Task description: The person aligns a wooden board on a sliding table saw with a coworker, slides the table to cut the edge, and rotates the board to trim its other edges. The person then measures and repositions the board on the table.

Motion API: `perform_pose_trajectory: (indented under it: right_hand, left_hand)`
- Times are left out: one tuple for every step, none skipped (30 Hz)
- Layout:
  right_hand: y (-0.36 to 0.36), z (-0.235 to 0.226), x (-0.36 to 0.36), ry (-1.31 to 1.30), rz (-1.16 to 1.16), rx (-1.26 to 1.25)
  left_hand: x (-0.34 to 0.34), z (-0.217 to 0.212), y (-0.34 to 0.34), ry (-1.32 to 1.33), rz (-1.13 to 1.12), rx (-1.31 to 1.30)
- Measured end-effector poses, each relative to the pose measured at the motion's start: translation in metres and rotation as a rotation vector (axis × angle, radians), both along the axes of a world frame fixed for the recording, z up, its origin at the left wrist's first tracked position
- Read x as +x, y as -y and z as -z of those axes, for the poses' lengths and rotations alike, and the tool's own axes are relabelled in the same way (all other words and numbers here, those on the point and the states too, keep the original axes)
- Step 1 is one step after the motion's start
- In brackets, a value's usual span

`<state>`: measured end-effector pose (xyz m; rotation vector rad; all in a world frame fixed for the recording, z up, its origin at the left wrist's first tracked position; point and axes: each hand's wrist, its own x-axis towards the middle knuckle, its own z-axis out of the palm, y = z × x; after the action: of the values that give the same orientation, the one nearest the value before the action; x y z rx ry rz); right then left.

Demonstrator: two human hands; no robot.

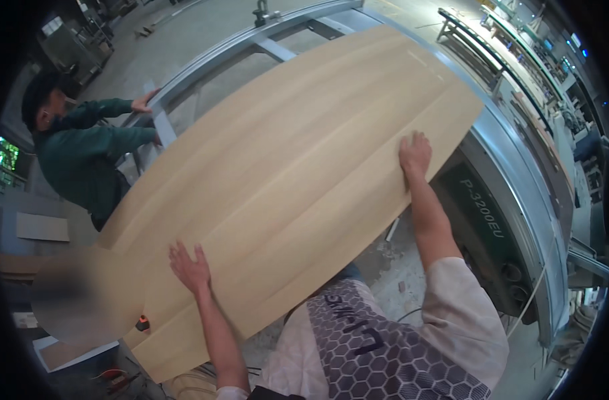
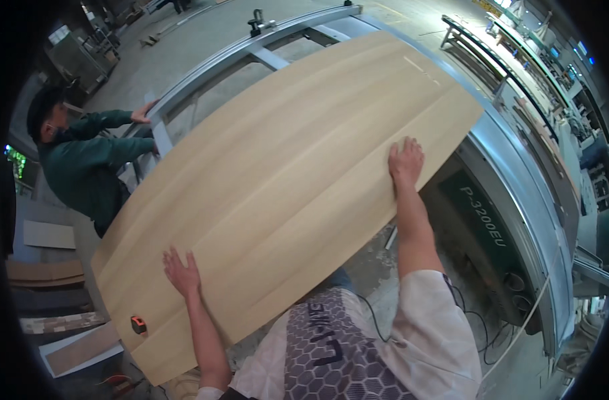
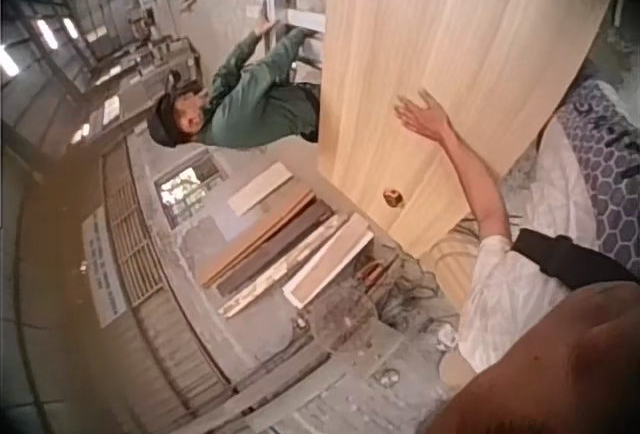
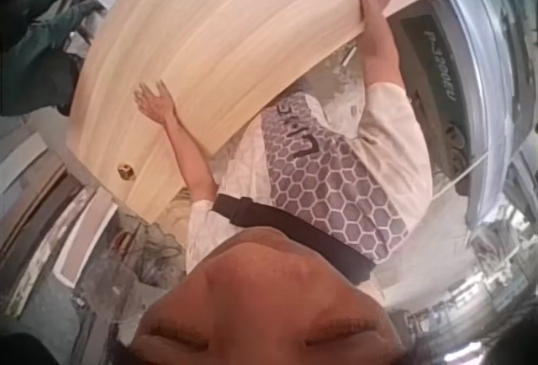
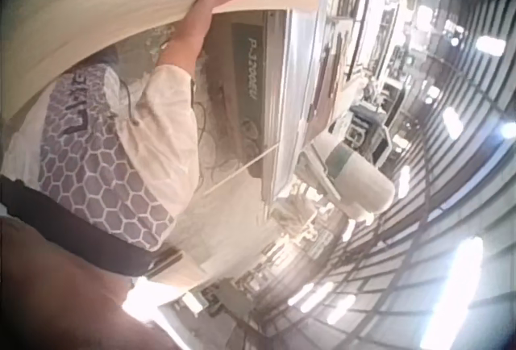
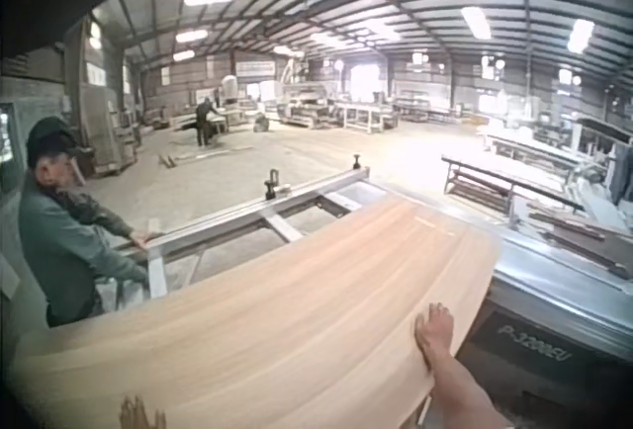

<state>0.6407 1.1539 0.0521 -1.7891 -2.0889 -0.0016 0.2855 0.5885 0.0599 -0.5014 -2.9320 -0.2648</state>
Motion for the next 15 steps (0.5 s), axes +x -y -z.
perform_pose_trajectory:
  right_hand:
    - [-0.003, 0.004, -0.008, 0.010, 0.004, -0.015]
    - [-0.007, 0.008, -0.013, 0.021, 0.012, -0.029]
    - [-0.005, 0.011, -0.021, 0.021, 0.015, -0.028]
    - [-0.003, 0.006, -0.025, 0.028, -0.001, -0.022]
    - [-0.002, -0.001, -0.027, 0.033, -0.020, -0.017]
    - [-0.001, -0.008, -0.025, -0.014, -0.077, -0.066]
    - [-0.008, -0.002, -0.016, -0.054, -0.080, 0.034]
    - [-0.010, 0.000, -0.015, -0.056, -0.076, 0.035]
    - [-0.007, 0.002, -0.018, -0.085, -0.083, 0.027]
    - [-0.011, 0.005, -0.010, -0.074, -0.076, 0.062]
    - [-0.006, 0.004, -0.008, -0.097, -0.103, 0.044]
    - [-0.008, 0.003, 0.002, -0.105, -0.105, 0.061]
    - [-0.012, 0.006, 0.013, -0.009, -0.087, 0.096]
    - [0.005, 0.000, -0.005, 0.026, -0.078, 0.018]
    - [0.006, -0.002, -0.008, 0.030, -0.074, 0.014]
  left_hand:
    - [-0.004, -0.001, -0.006, -0.016, -0.024, 0.000]
    - [-0.003, 0.000, -0.012, -0.009, -0.043, -0.009]
    - [-0.005, 0.002, -0.012, 0.000, -0.055, -0.021]
    - [-0.006, -0.003, -0.009, -0.023, -0.069, -0.039]
    - [-0.008, -0.009, -0.006, -0.047, -0.086, -0.059]
    - [-0.006, -0.014, -0.002, -0.070, -0.124, -0.042]
    - [-0.008, -0.012, -0.011, -0.101, -0.154, -0.005]
    - [-0.011, -0.008, -0.012, -0.089, -0.169, -0.002]
    - [-0.012, -0.006, -0.009, -0.063, -0.177, -0.018]
    - [-0.011, -0.002, -0.012, -0.030, -0.175, -0.023]
    - [-0.008, 0.002, -0.006, -0.031, -0.173, -0.021]
    - [-0.010, 0.004, -0.010, -0.032, -0.154, -0.004]
    - [-0.010, 0.002, -0.016, -0.012, -0.145, 0.022]
    - [-0.007, 0.000, -0.005, -0.003, -0.166, 0.030]
    - [-0.005, -0.004, -0.005, 0.031, -0.182, 0.024]
